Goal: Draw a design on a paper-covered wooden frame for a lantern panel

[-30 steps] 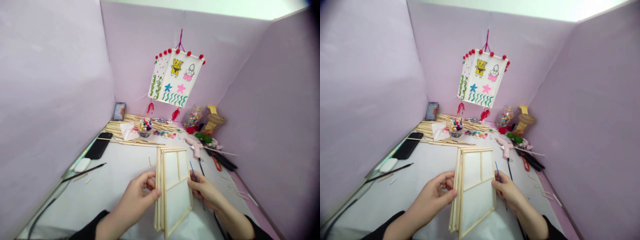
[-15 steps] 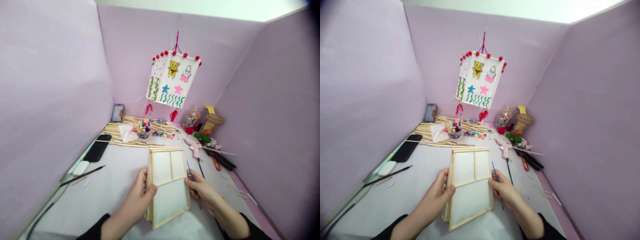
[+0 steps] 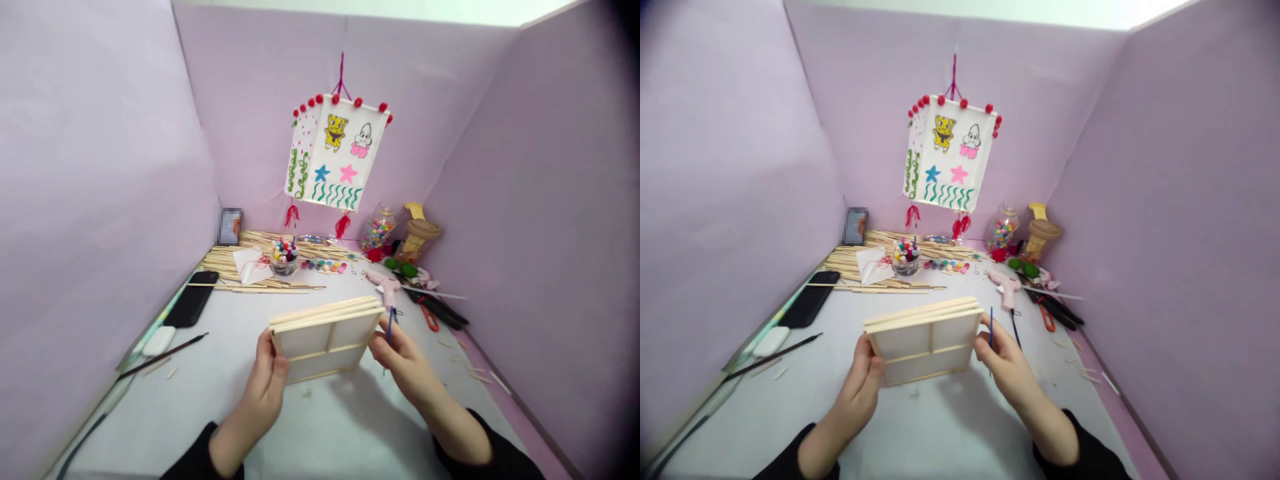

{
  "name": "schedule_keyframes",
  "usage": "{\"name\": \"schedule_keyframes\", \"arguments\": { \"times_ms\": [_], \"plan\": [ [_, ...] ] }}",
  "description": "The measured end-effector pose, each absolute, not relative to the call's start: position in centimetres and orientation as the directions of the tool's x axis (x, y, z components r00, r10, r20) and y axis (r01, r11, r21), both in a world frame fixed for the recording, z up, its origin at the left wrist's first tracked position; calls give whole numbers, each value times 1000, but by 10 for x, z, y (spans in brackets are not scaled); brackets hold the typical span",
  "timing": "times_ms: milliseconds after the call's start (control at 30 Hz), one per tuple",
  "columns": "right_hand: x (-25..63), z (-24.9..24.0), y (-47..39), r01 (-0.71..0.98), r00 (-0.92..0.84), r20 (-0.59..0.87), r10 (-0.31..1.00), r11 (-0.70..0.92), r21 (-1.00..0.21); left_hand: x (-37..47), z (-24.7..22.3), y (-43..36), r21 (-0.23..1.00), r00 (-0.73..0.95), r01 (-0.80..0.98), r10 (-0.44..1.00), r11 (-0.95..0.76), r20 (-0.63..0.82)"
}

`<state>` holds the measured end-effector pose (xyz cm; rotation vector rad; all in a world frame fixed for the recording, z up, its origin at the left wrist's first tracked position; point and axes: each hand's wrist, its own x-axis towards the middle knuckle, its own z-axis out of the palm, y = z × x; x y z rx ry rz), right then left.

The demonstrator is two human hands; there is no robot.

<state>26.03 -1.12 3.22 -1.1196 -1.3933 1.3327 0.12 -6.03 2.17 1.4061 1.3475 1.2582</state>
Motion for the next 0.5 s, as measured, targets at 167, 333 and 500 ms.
{"name": "schedule_keyframes", "arguments": {
  "times_ms": [167, 333, 500],
  "plan": [
    [254, 33, -13, 6, -192, 16, 981, 17, -1000, 7, 19, -58, 974, -190, 222, 978, -47, 90],
    [252, 32, -13, 44, -155, 32, 987, 39, -998, 7, 6, -56, 979, -266, 197, 958, -55, 107],
    [252, 32, -12, 129, -111, 103, 989, 117, -985, 13, 10, -59, 979, -297, 204, 952, -13, 74]
  ]
}}
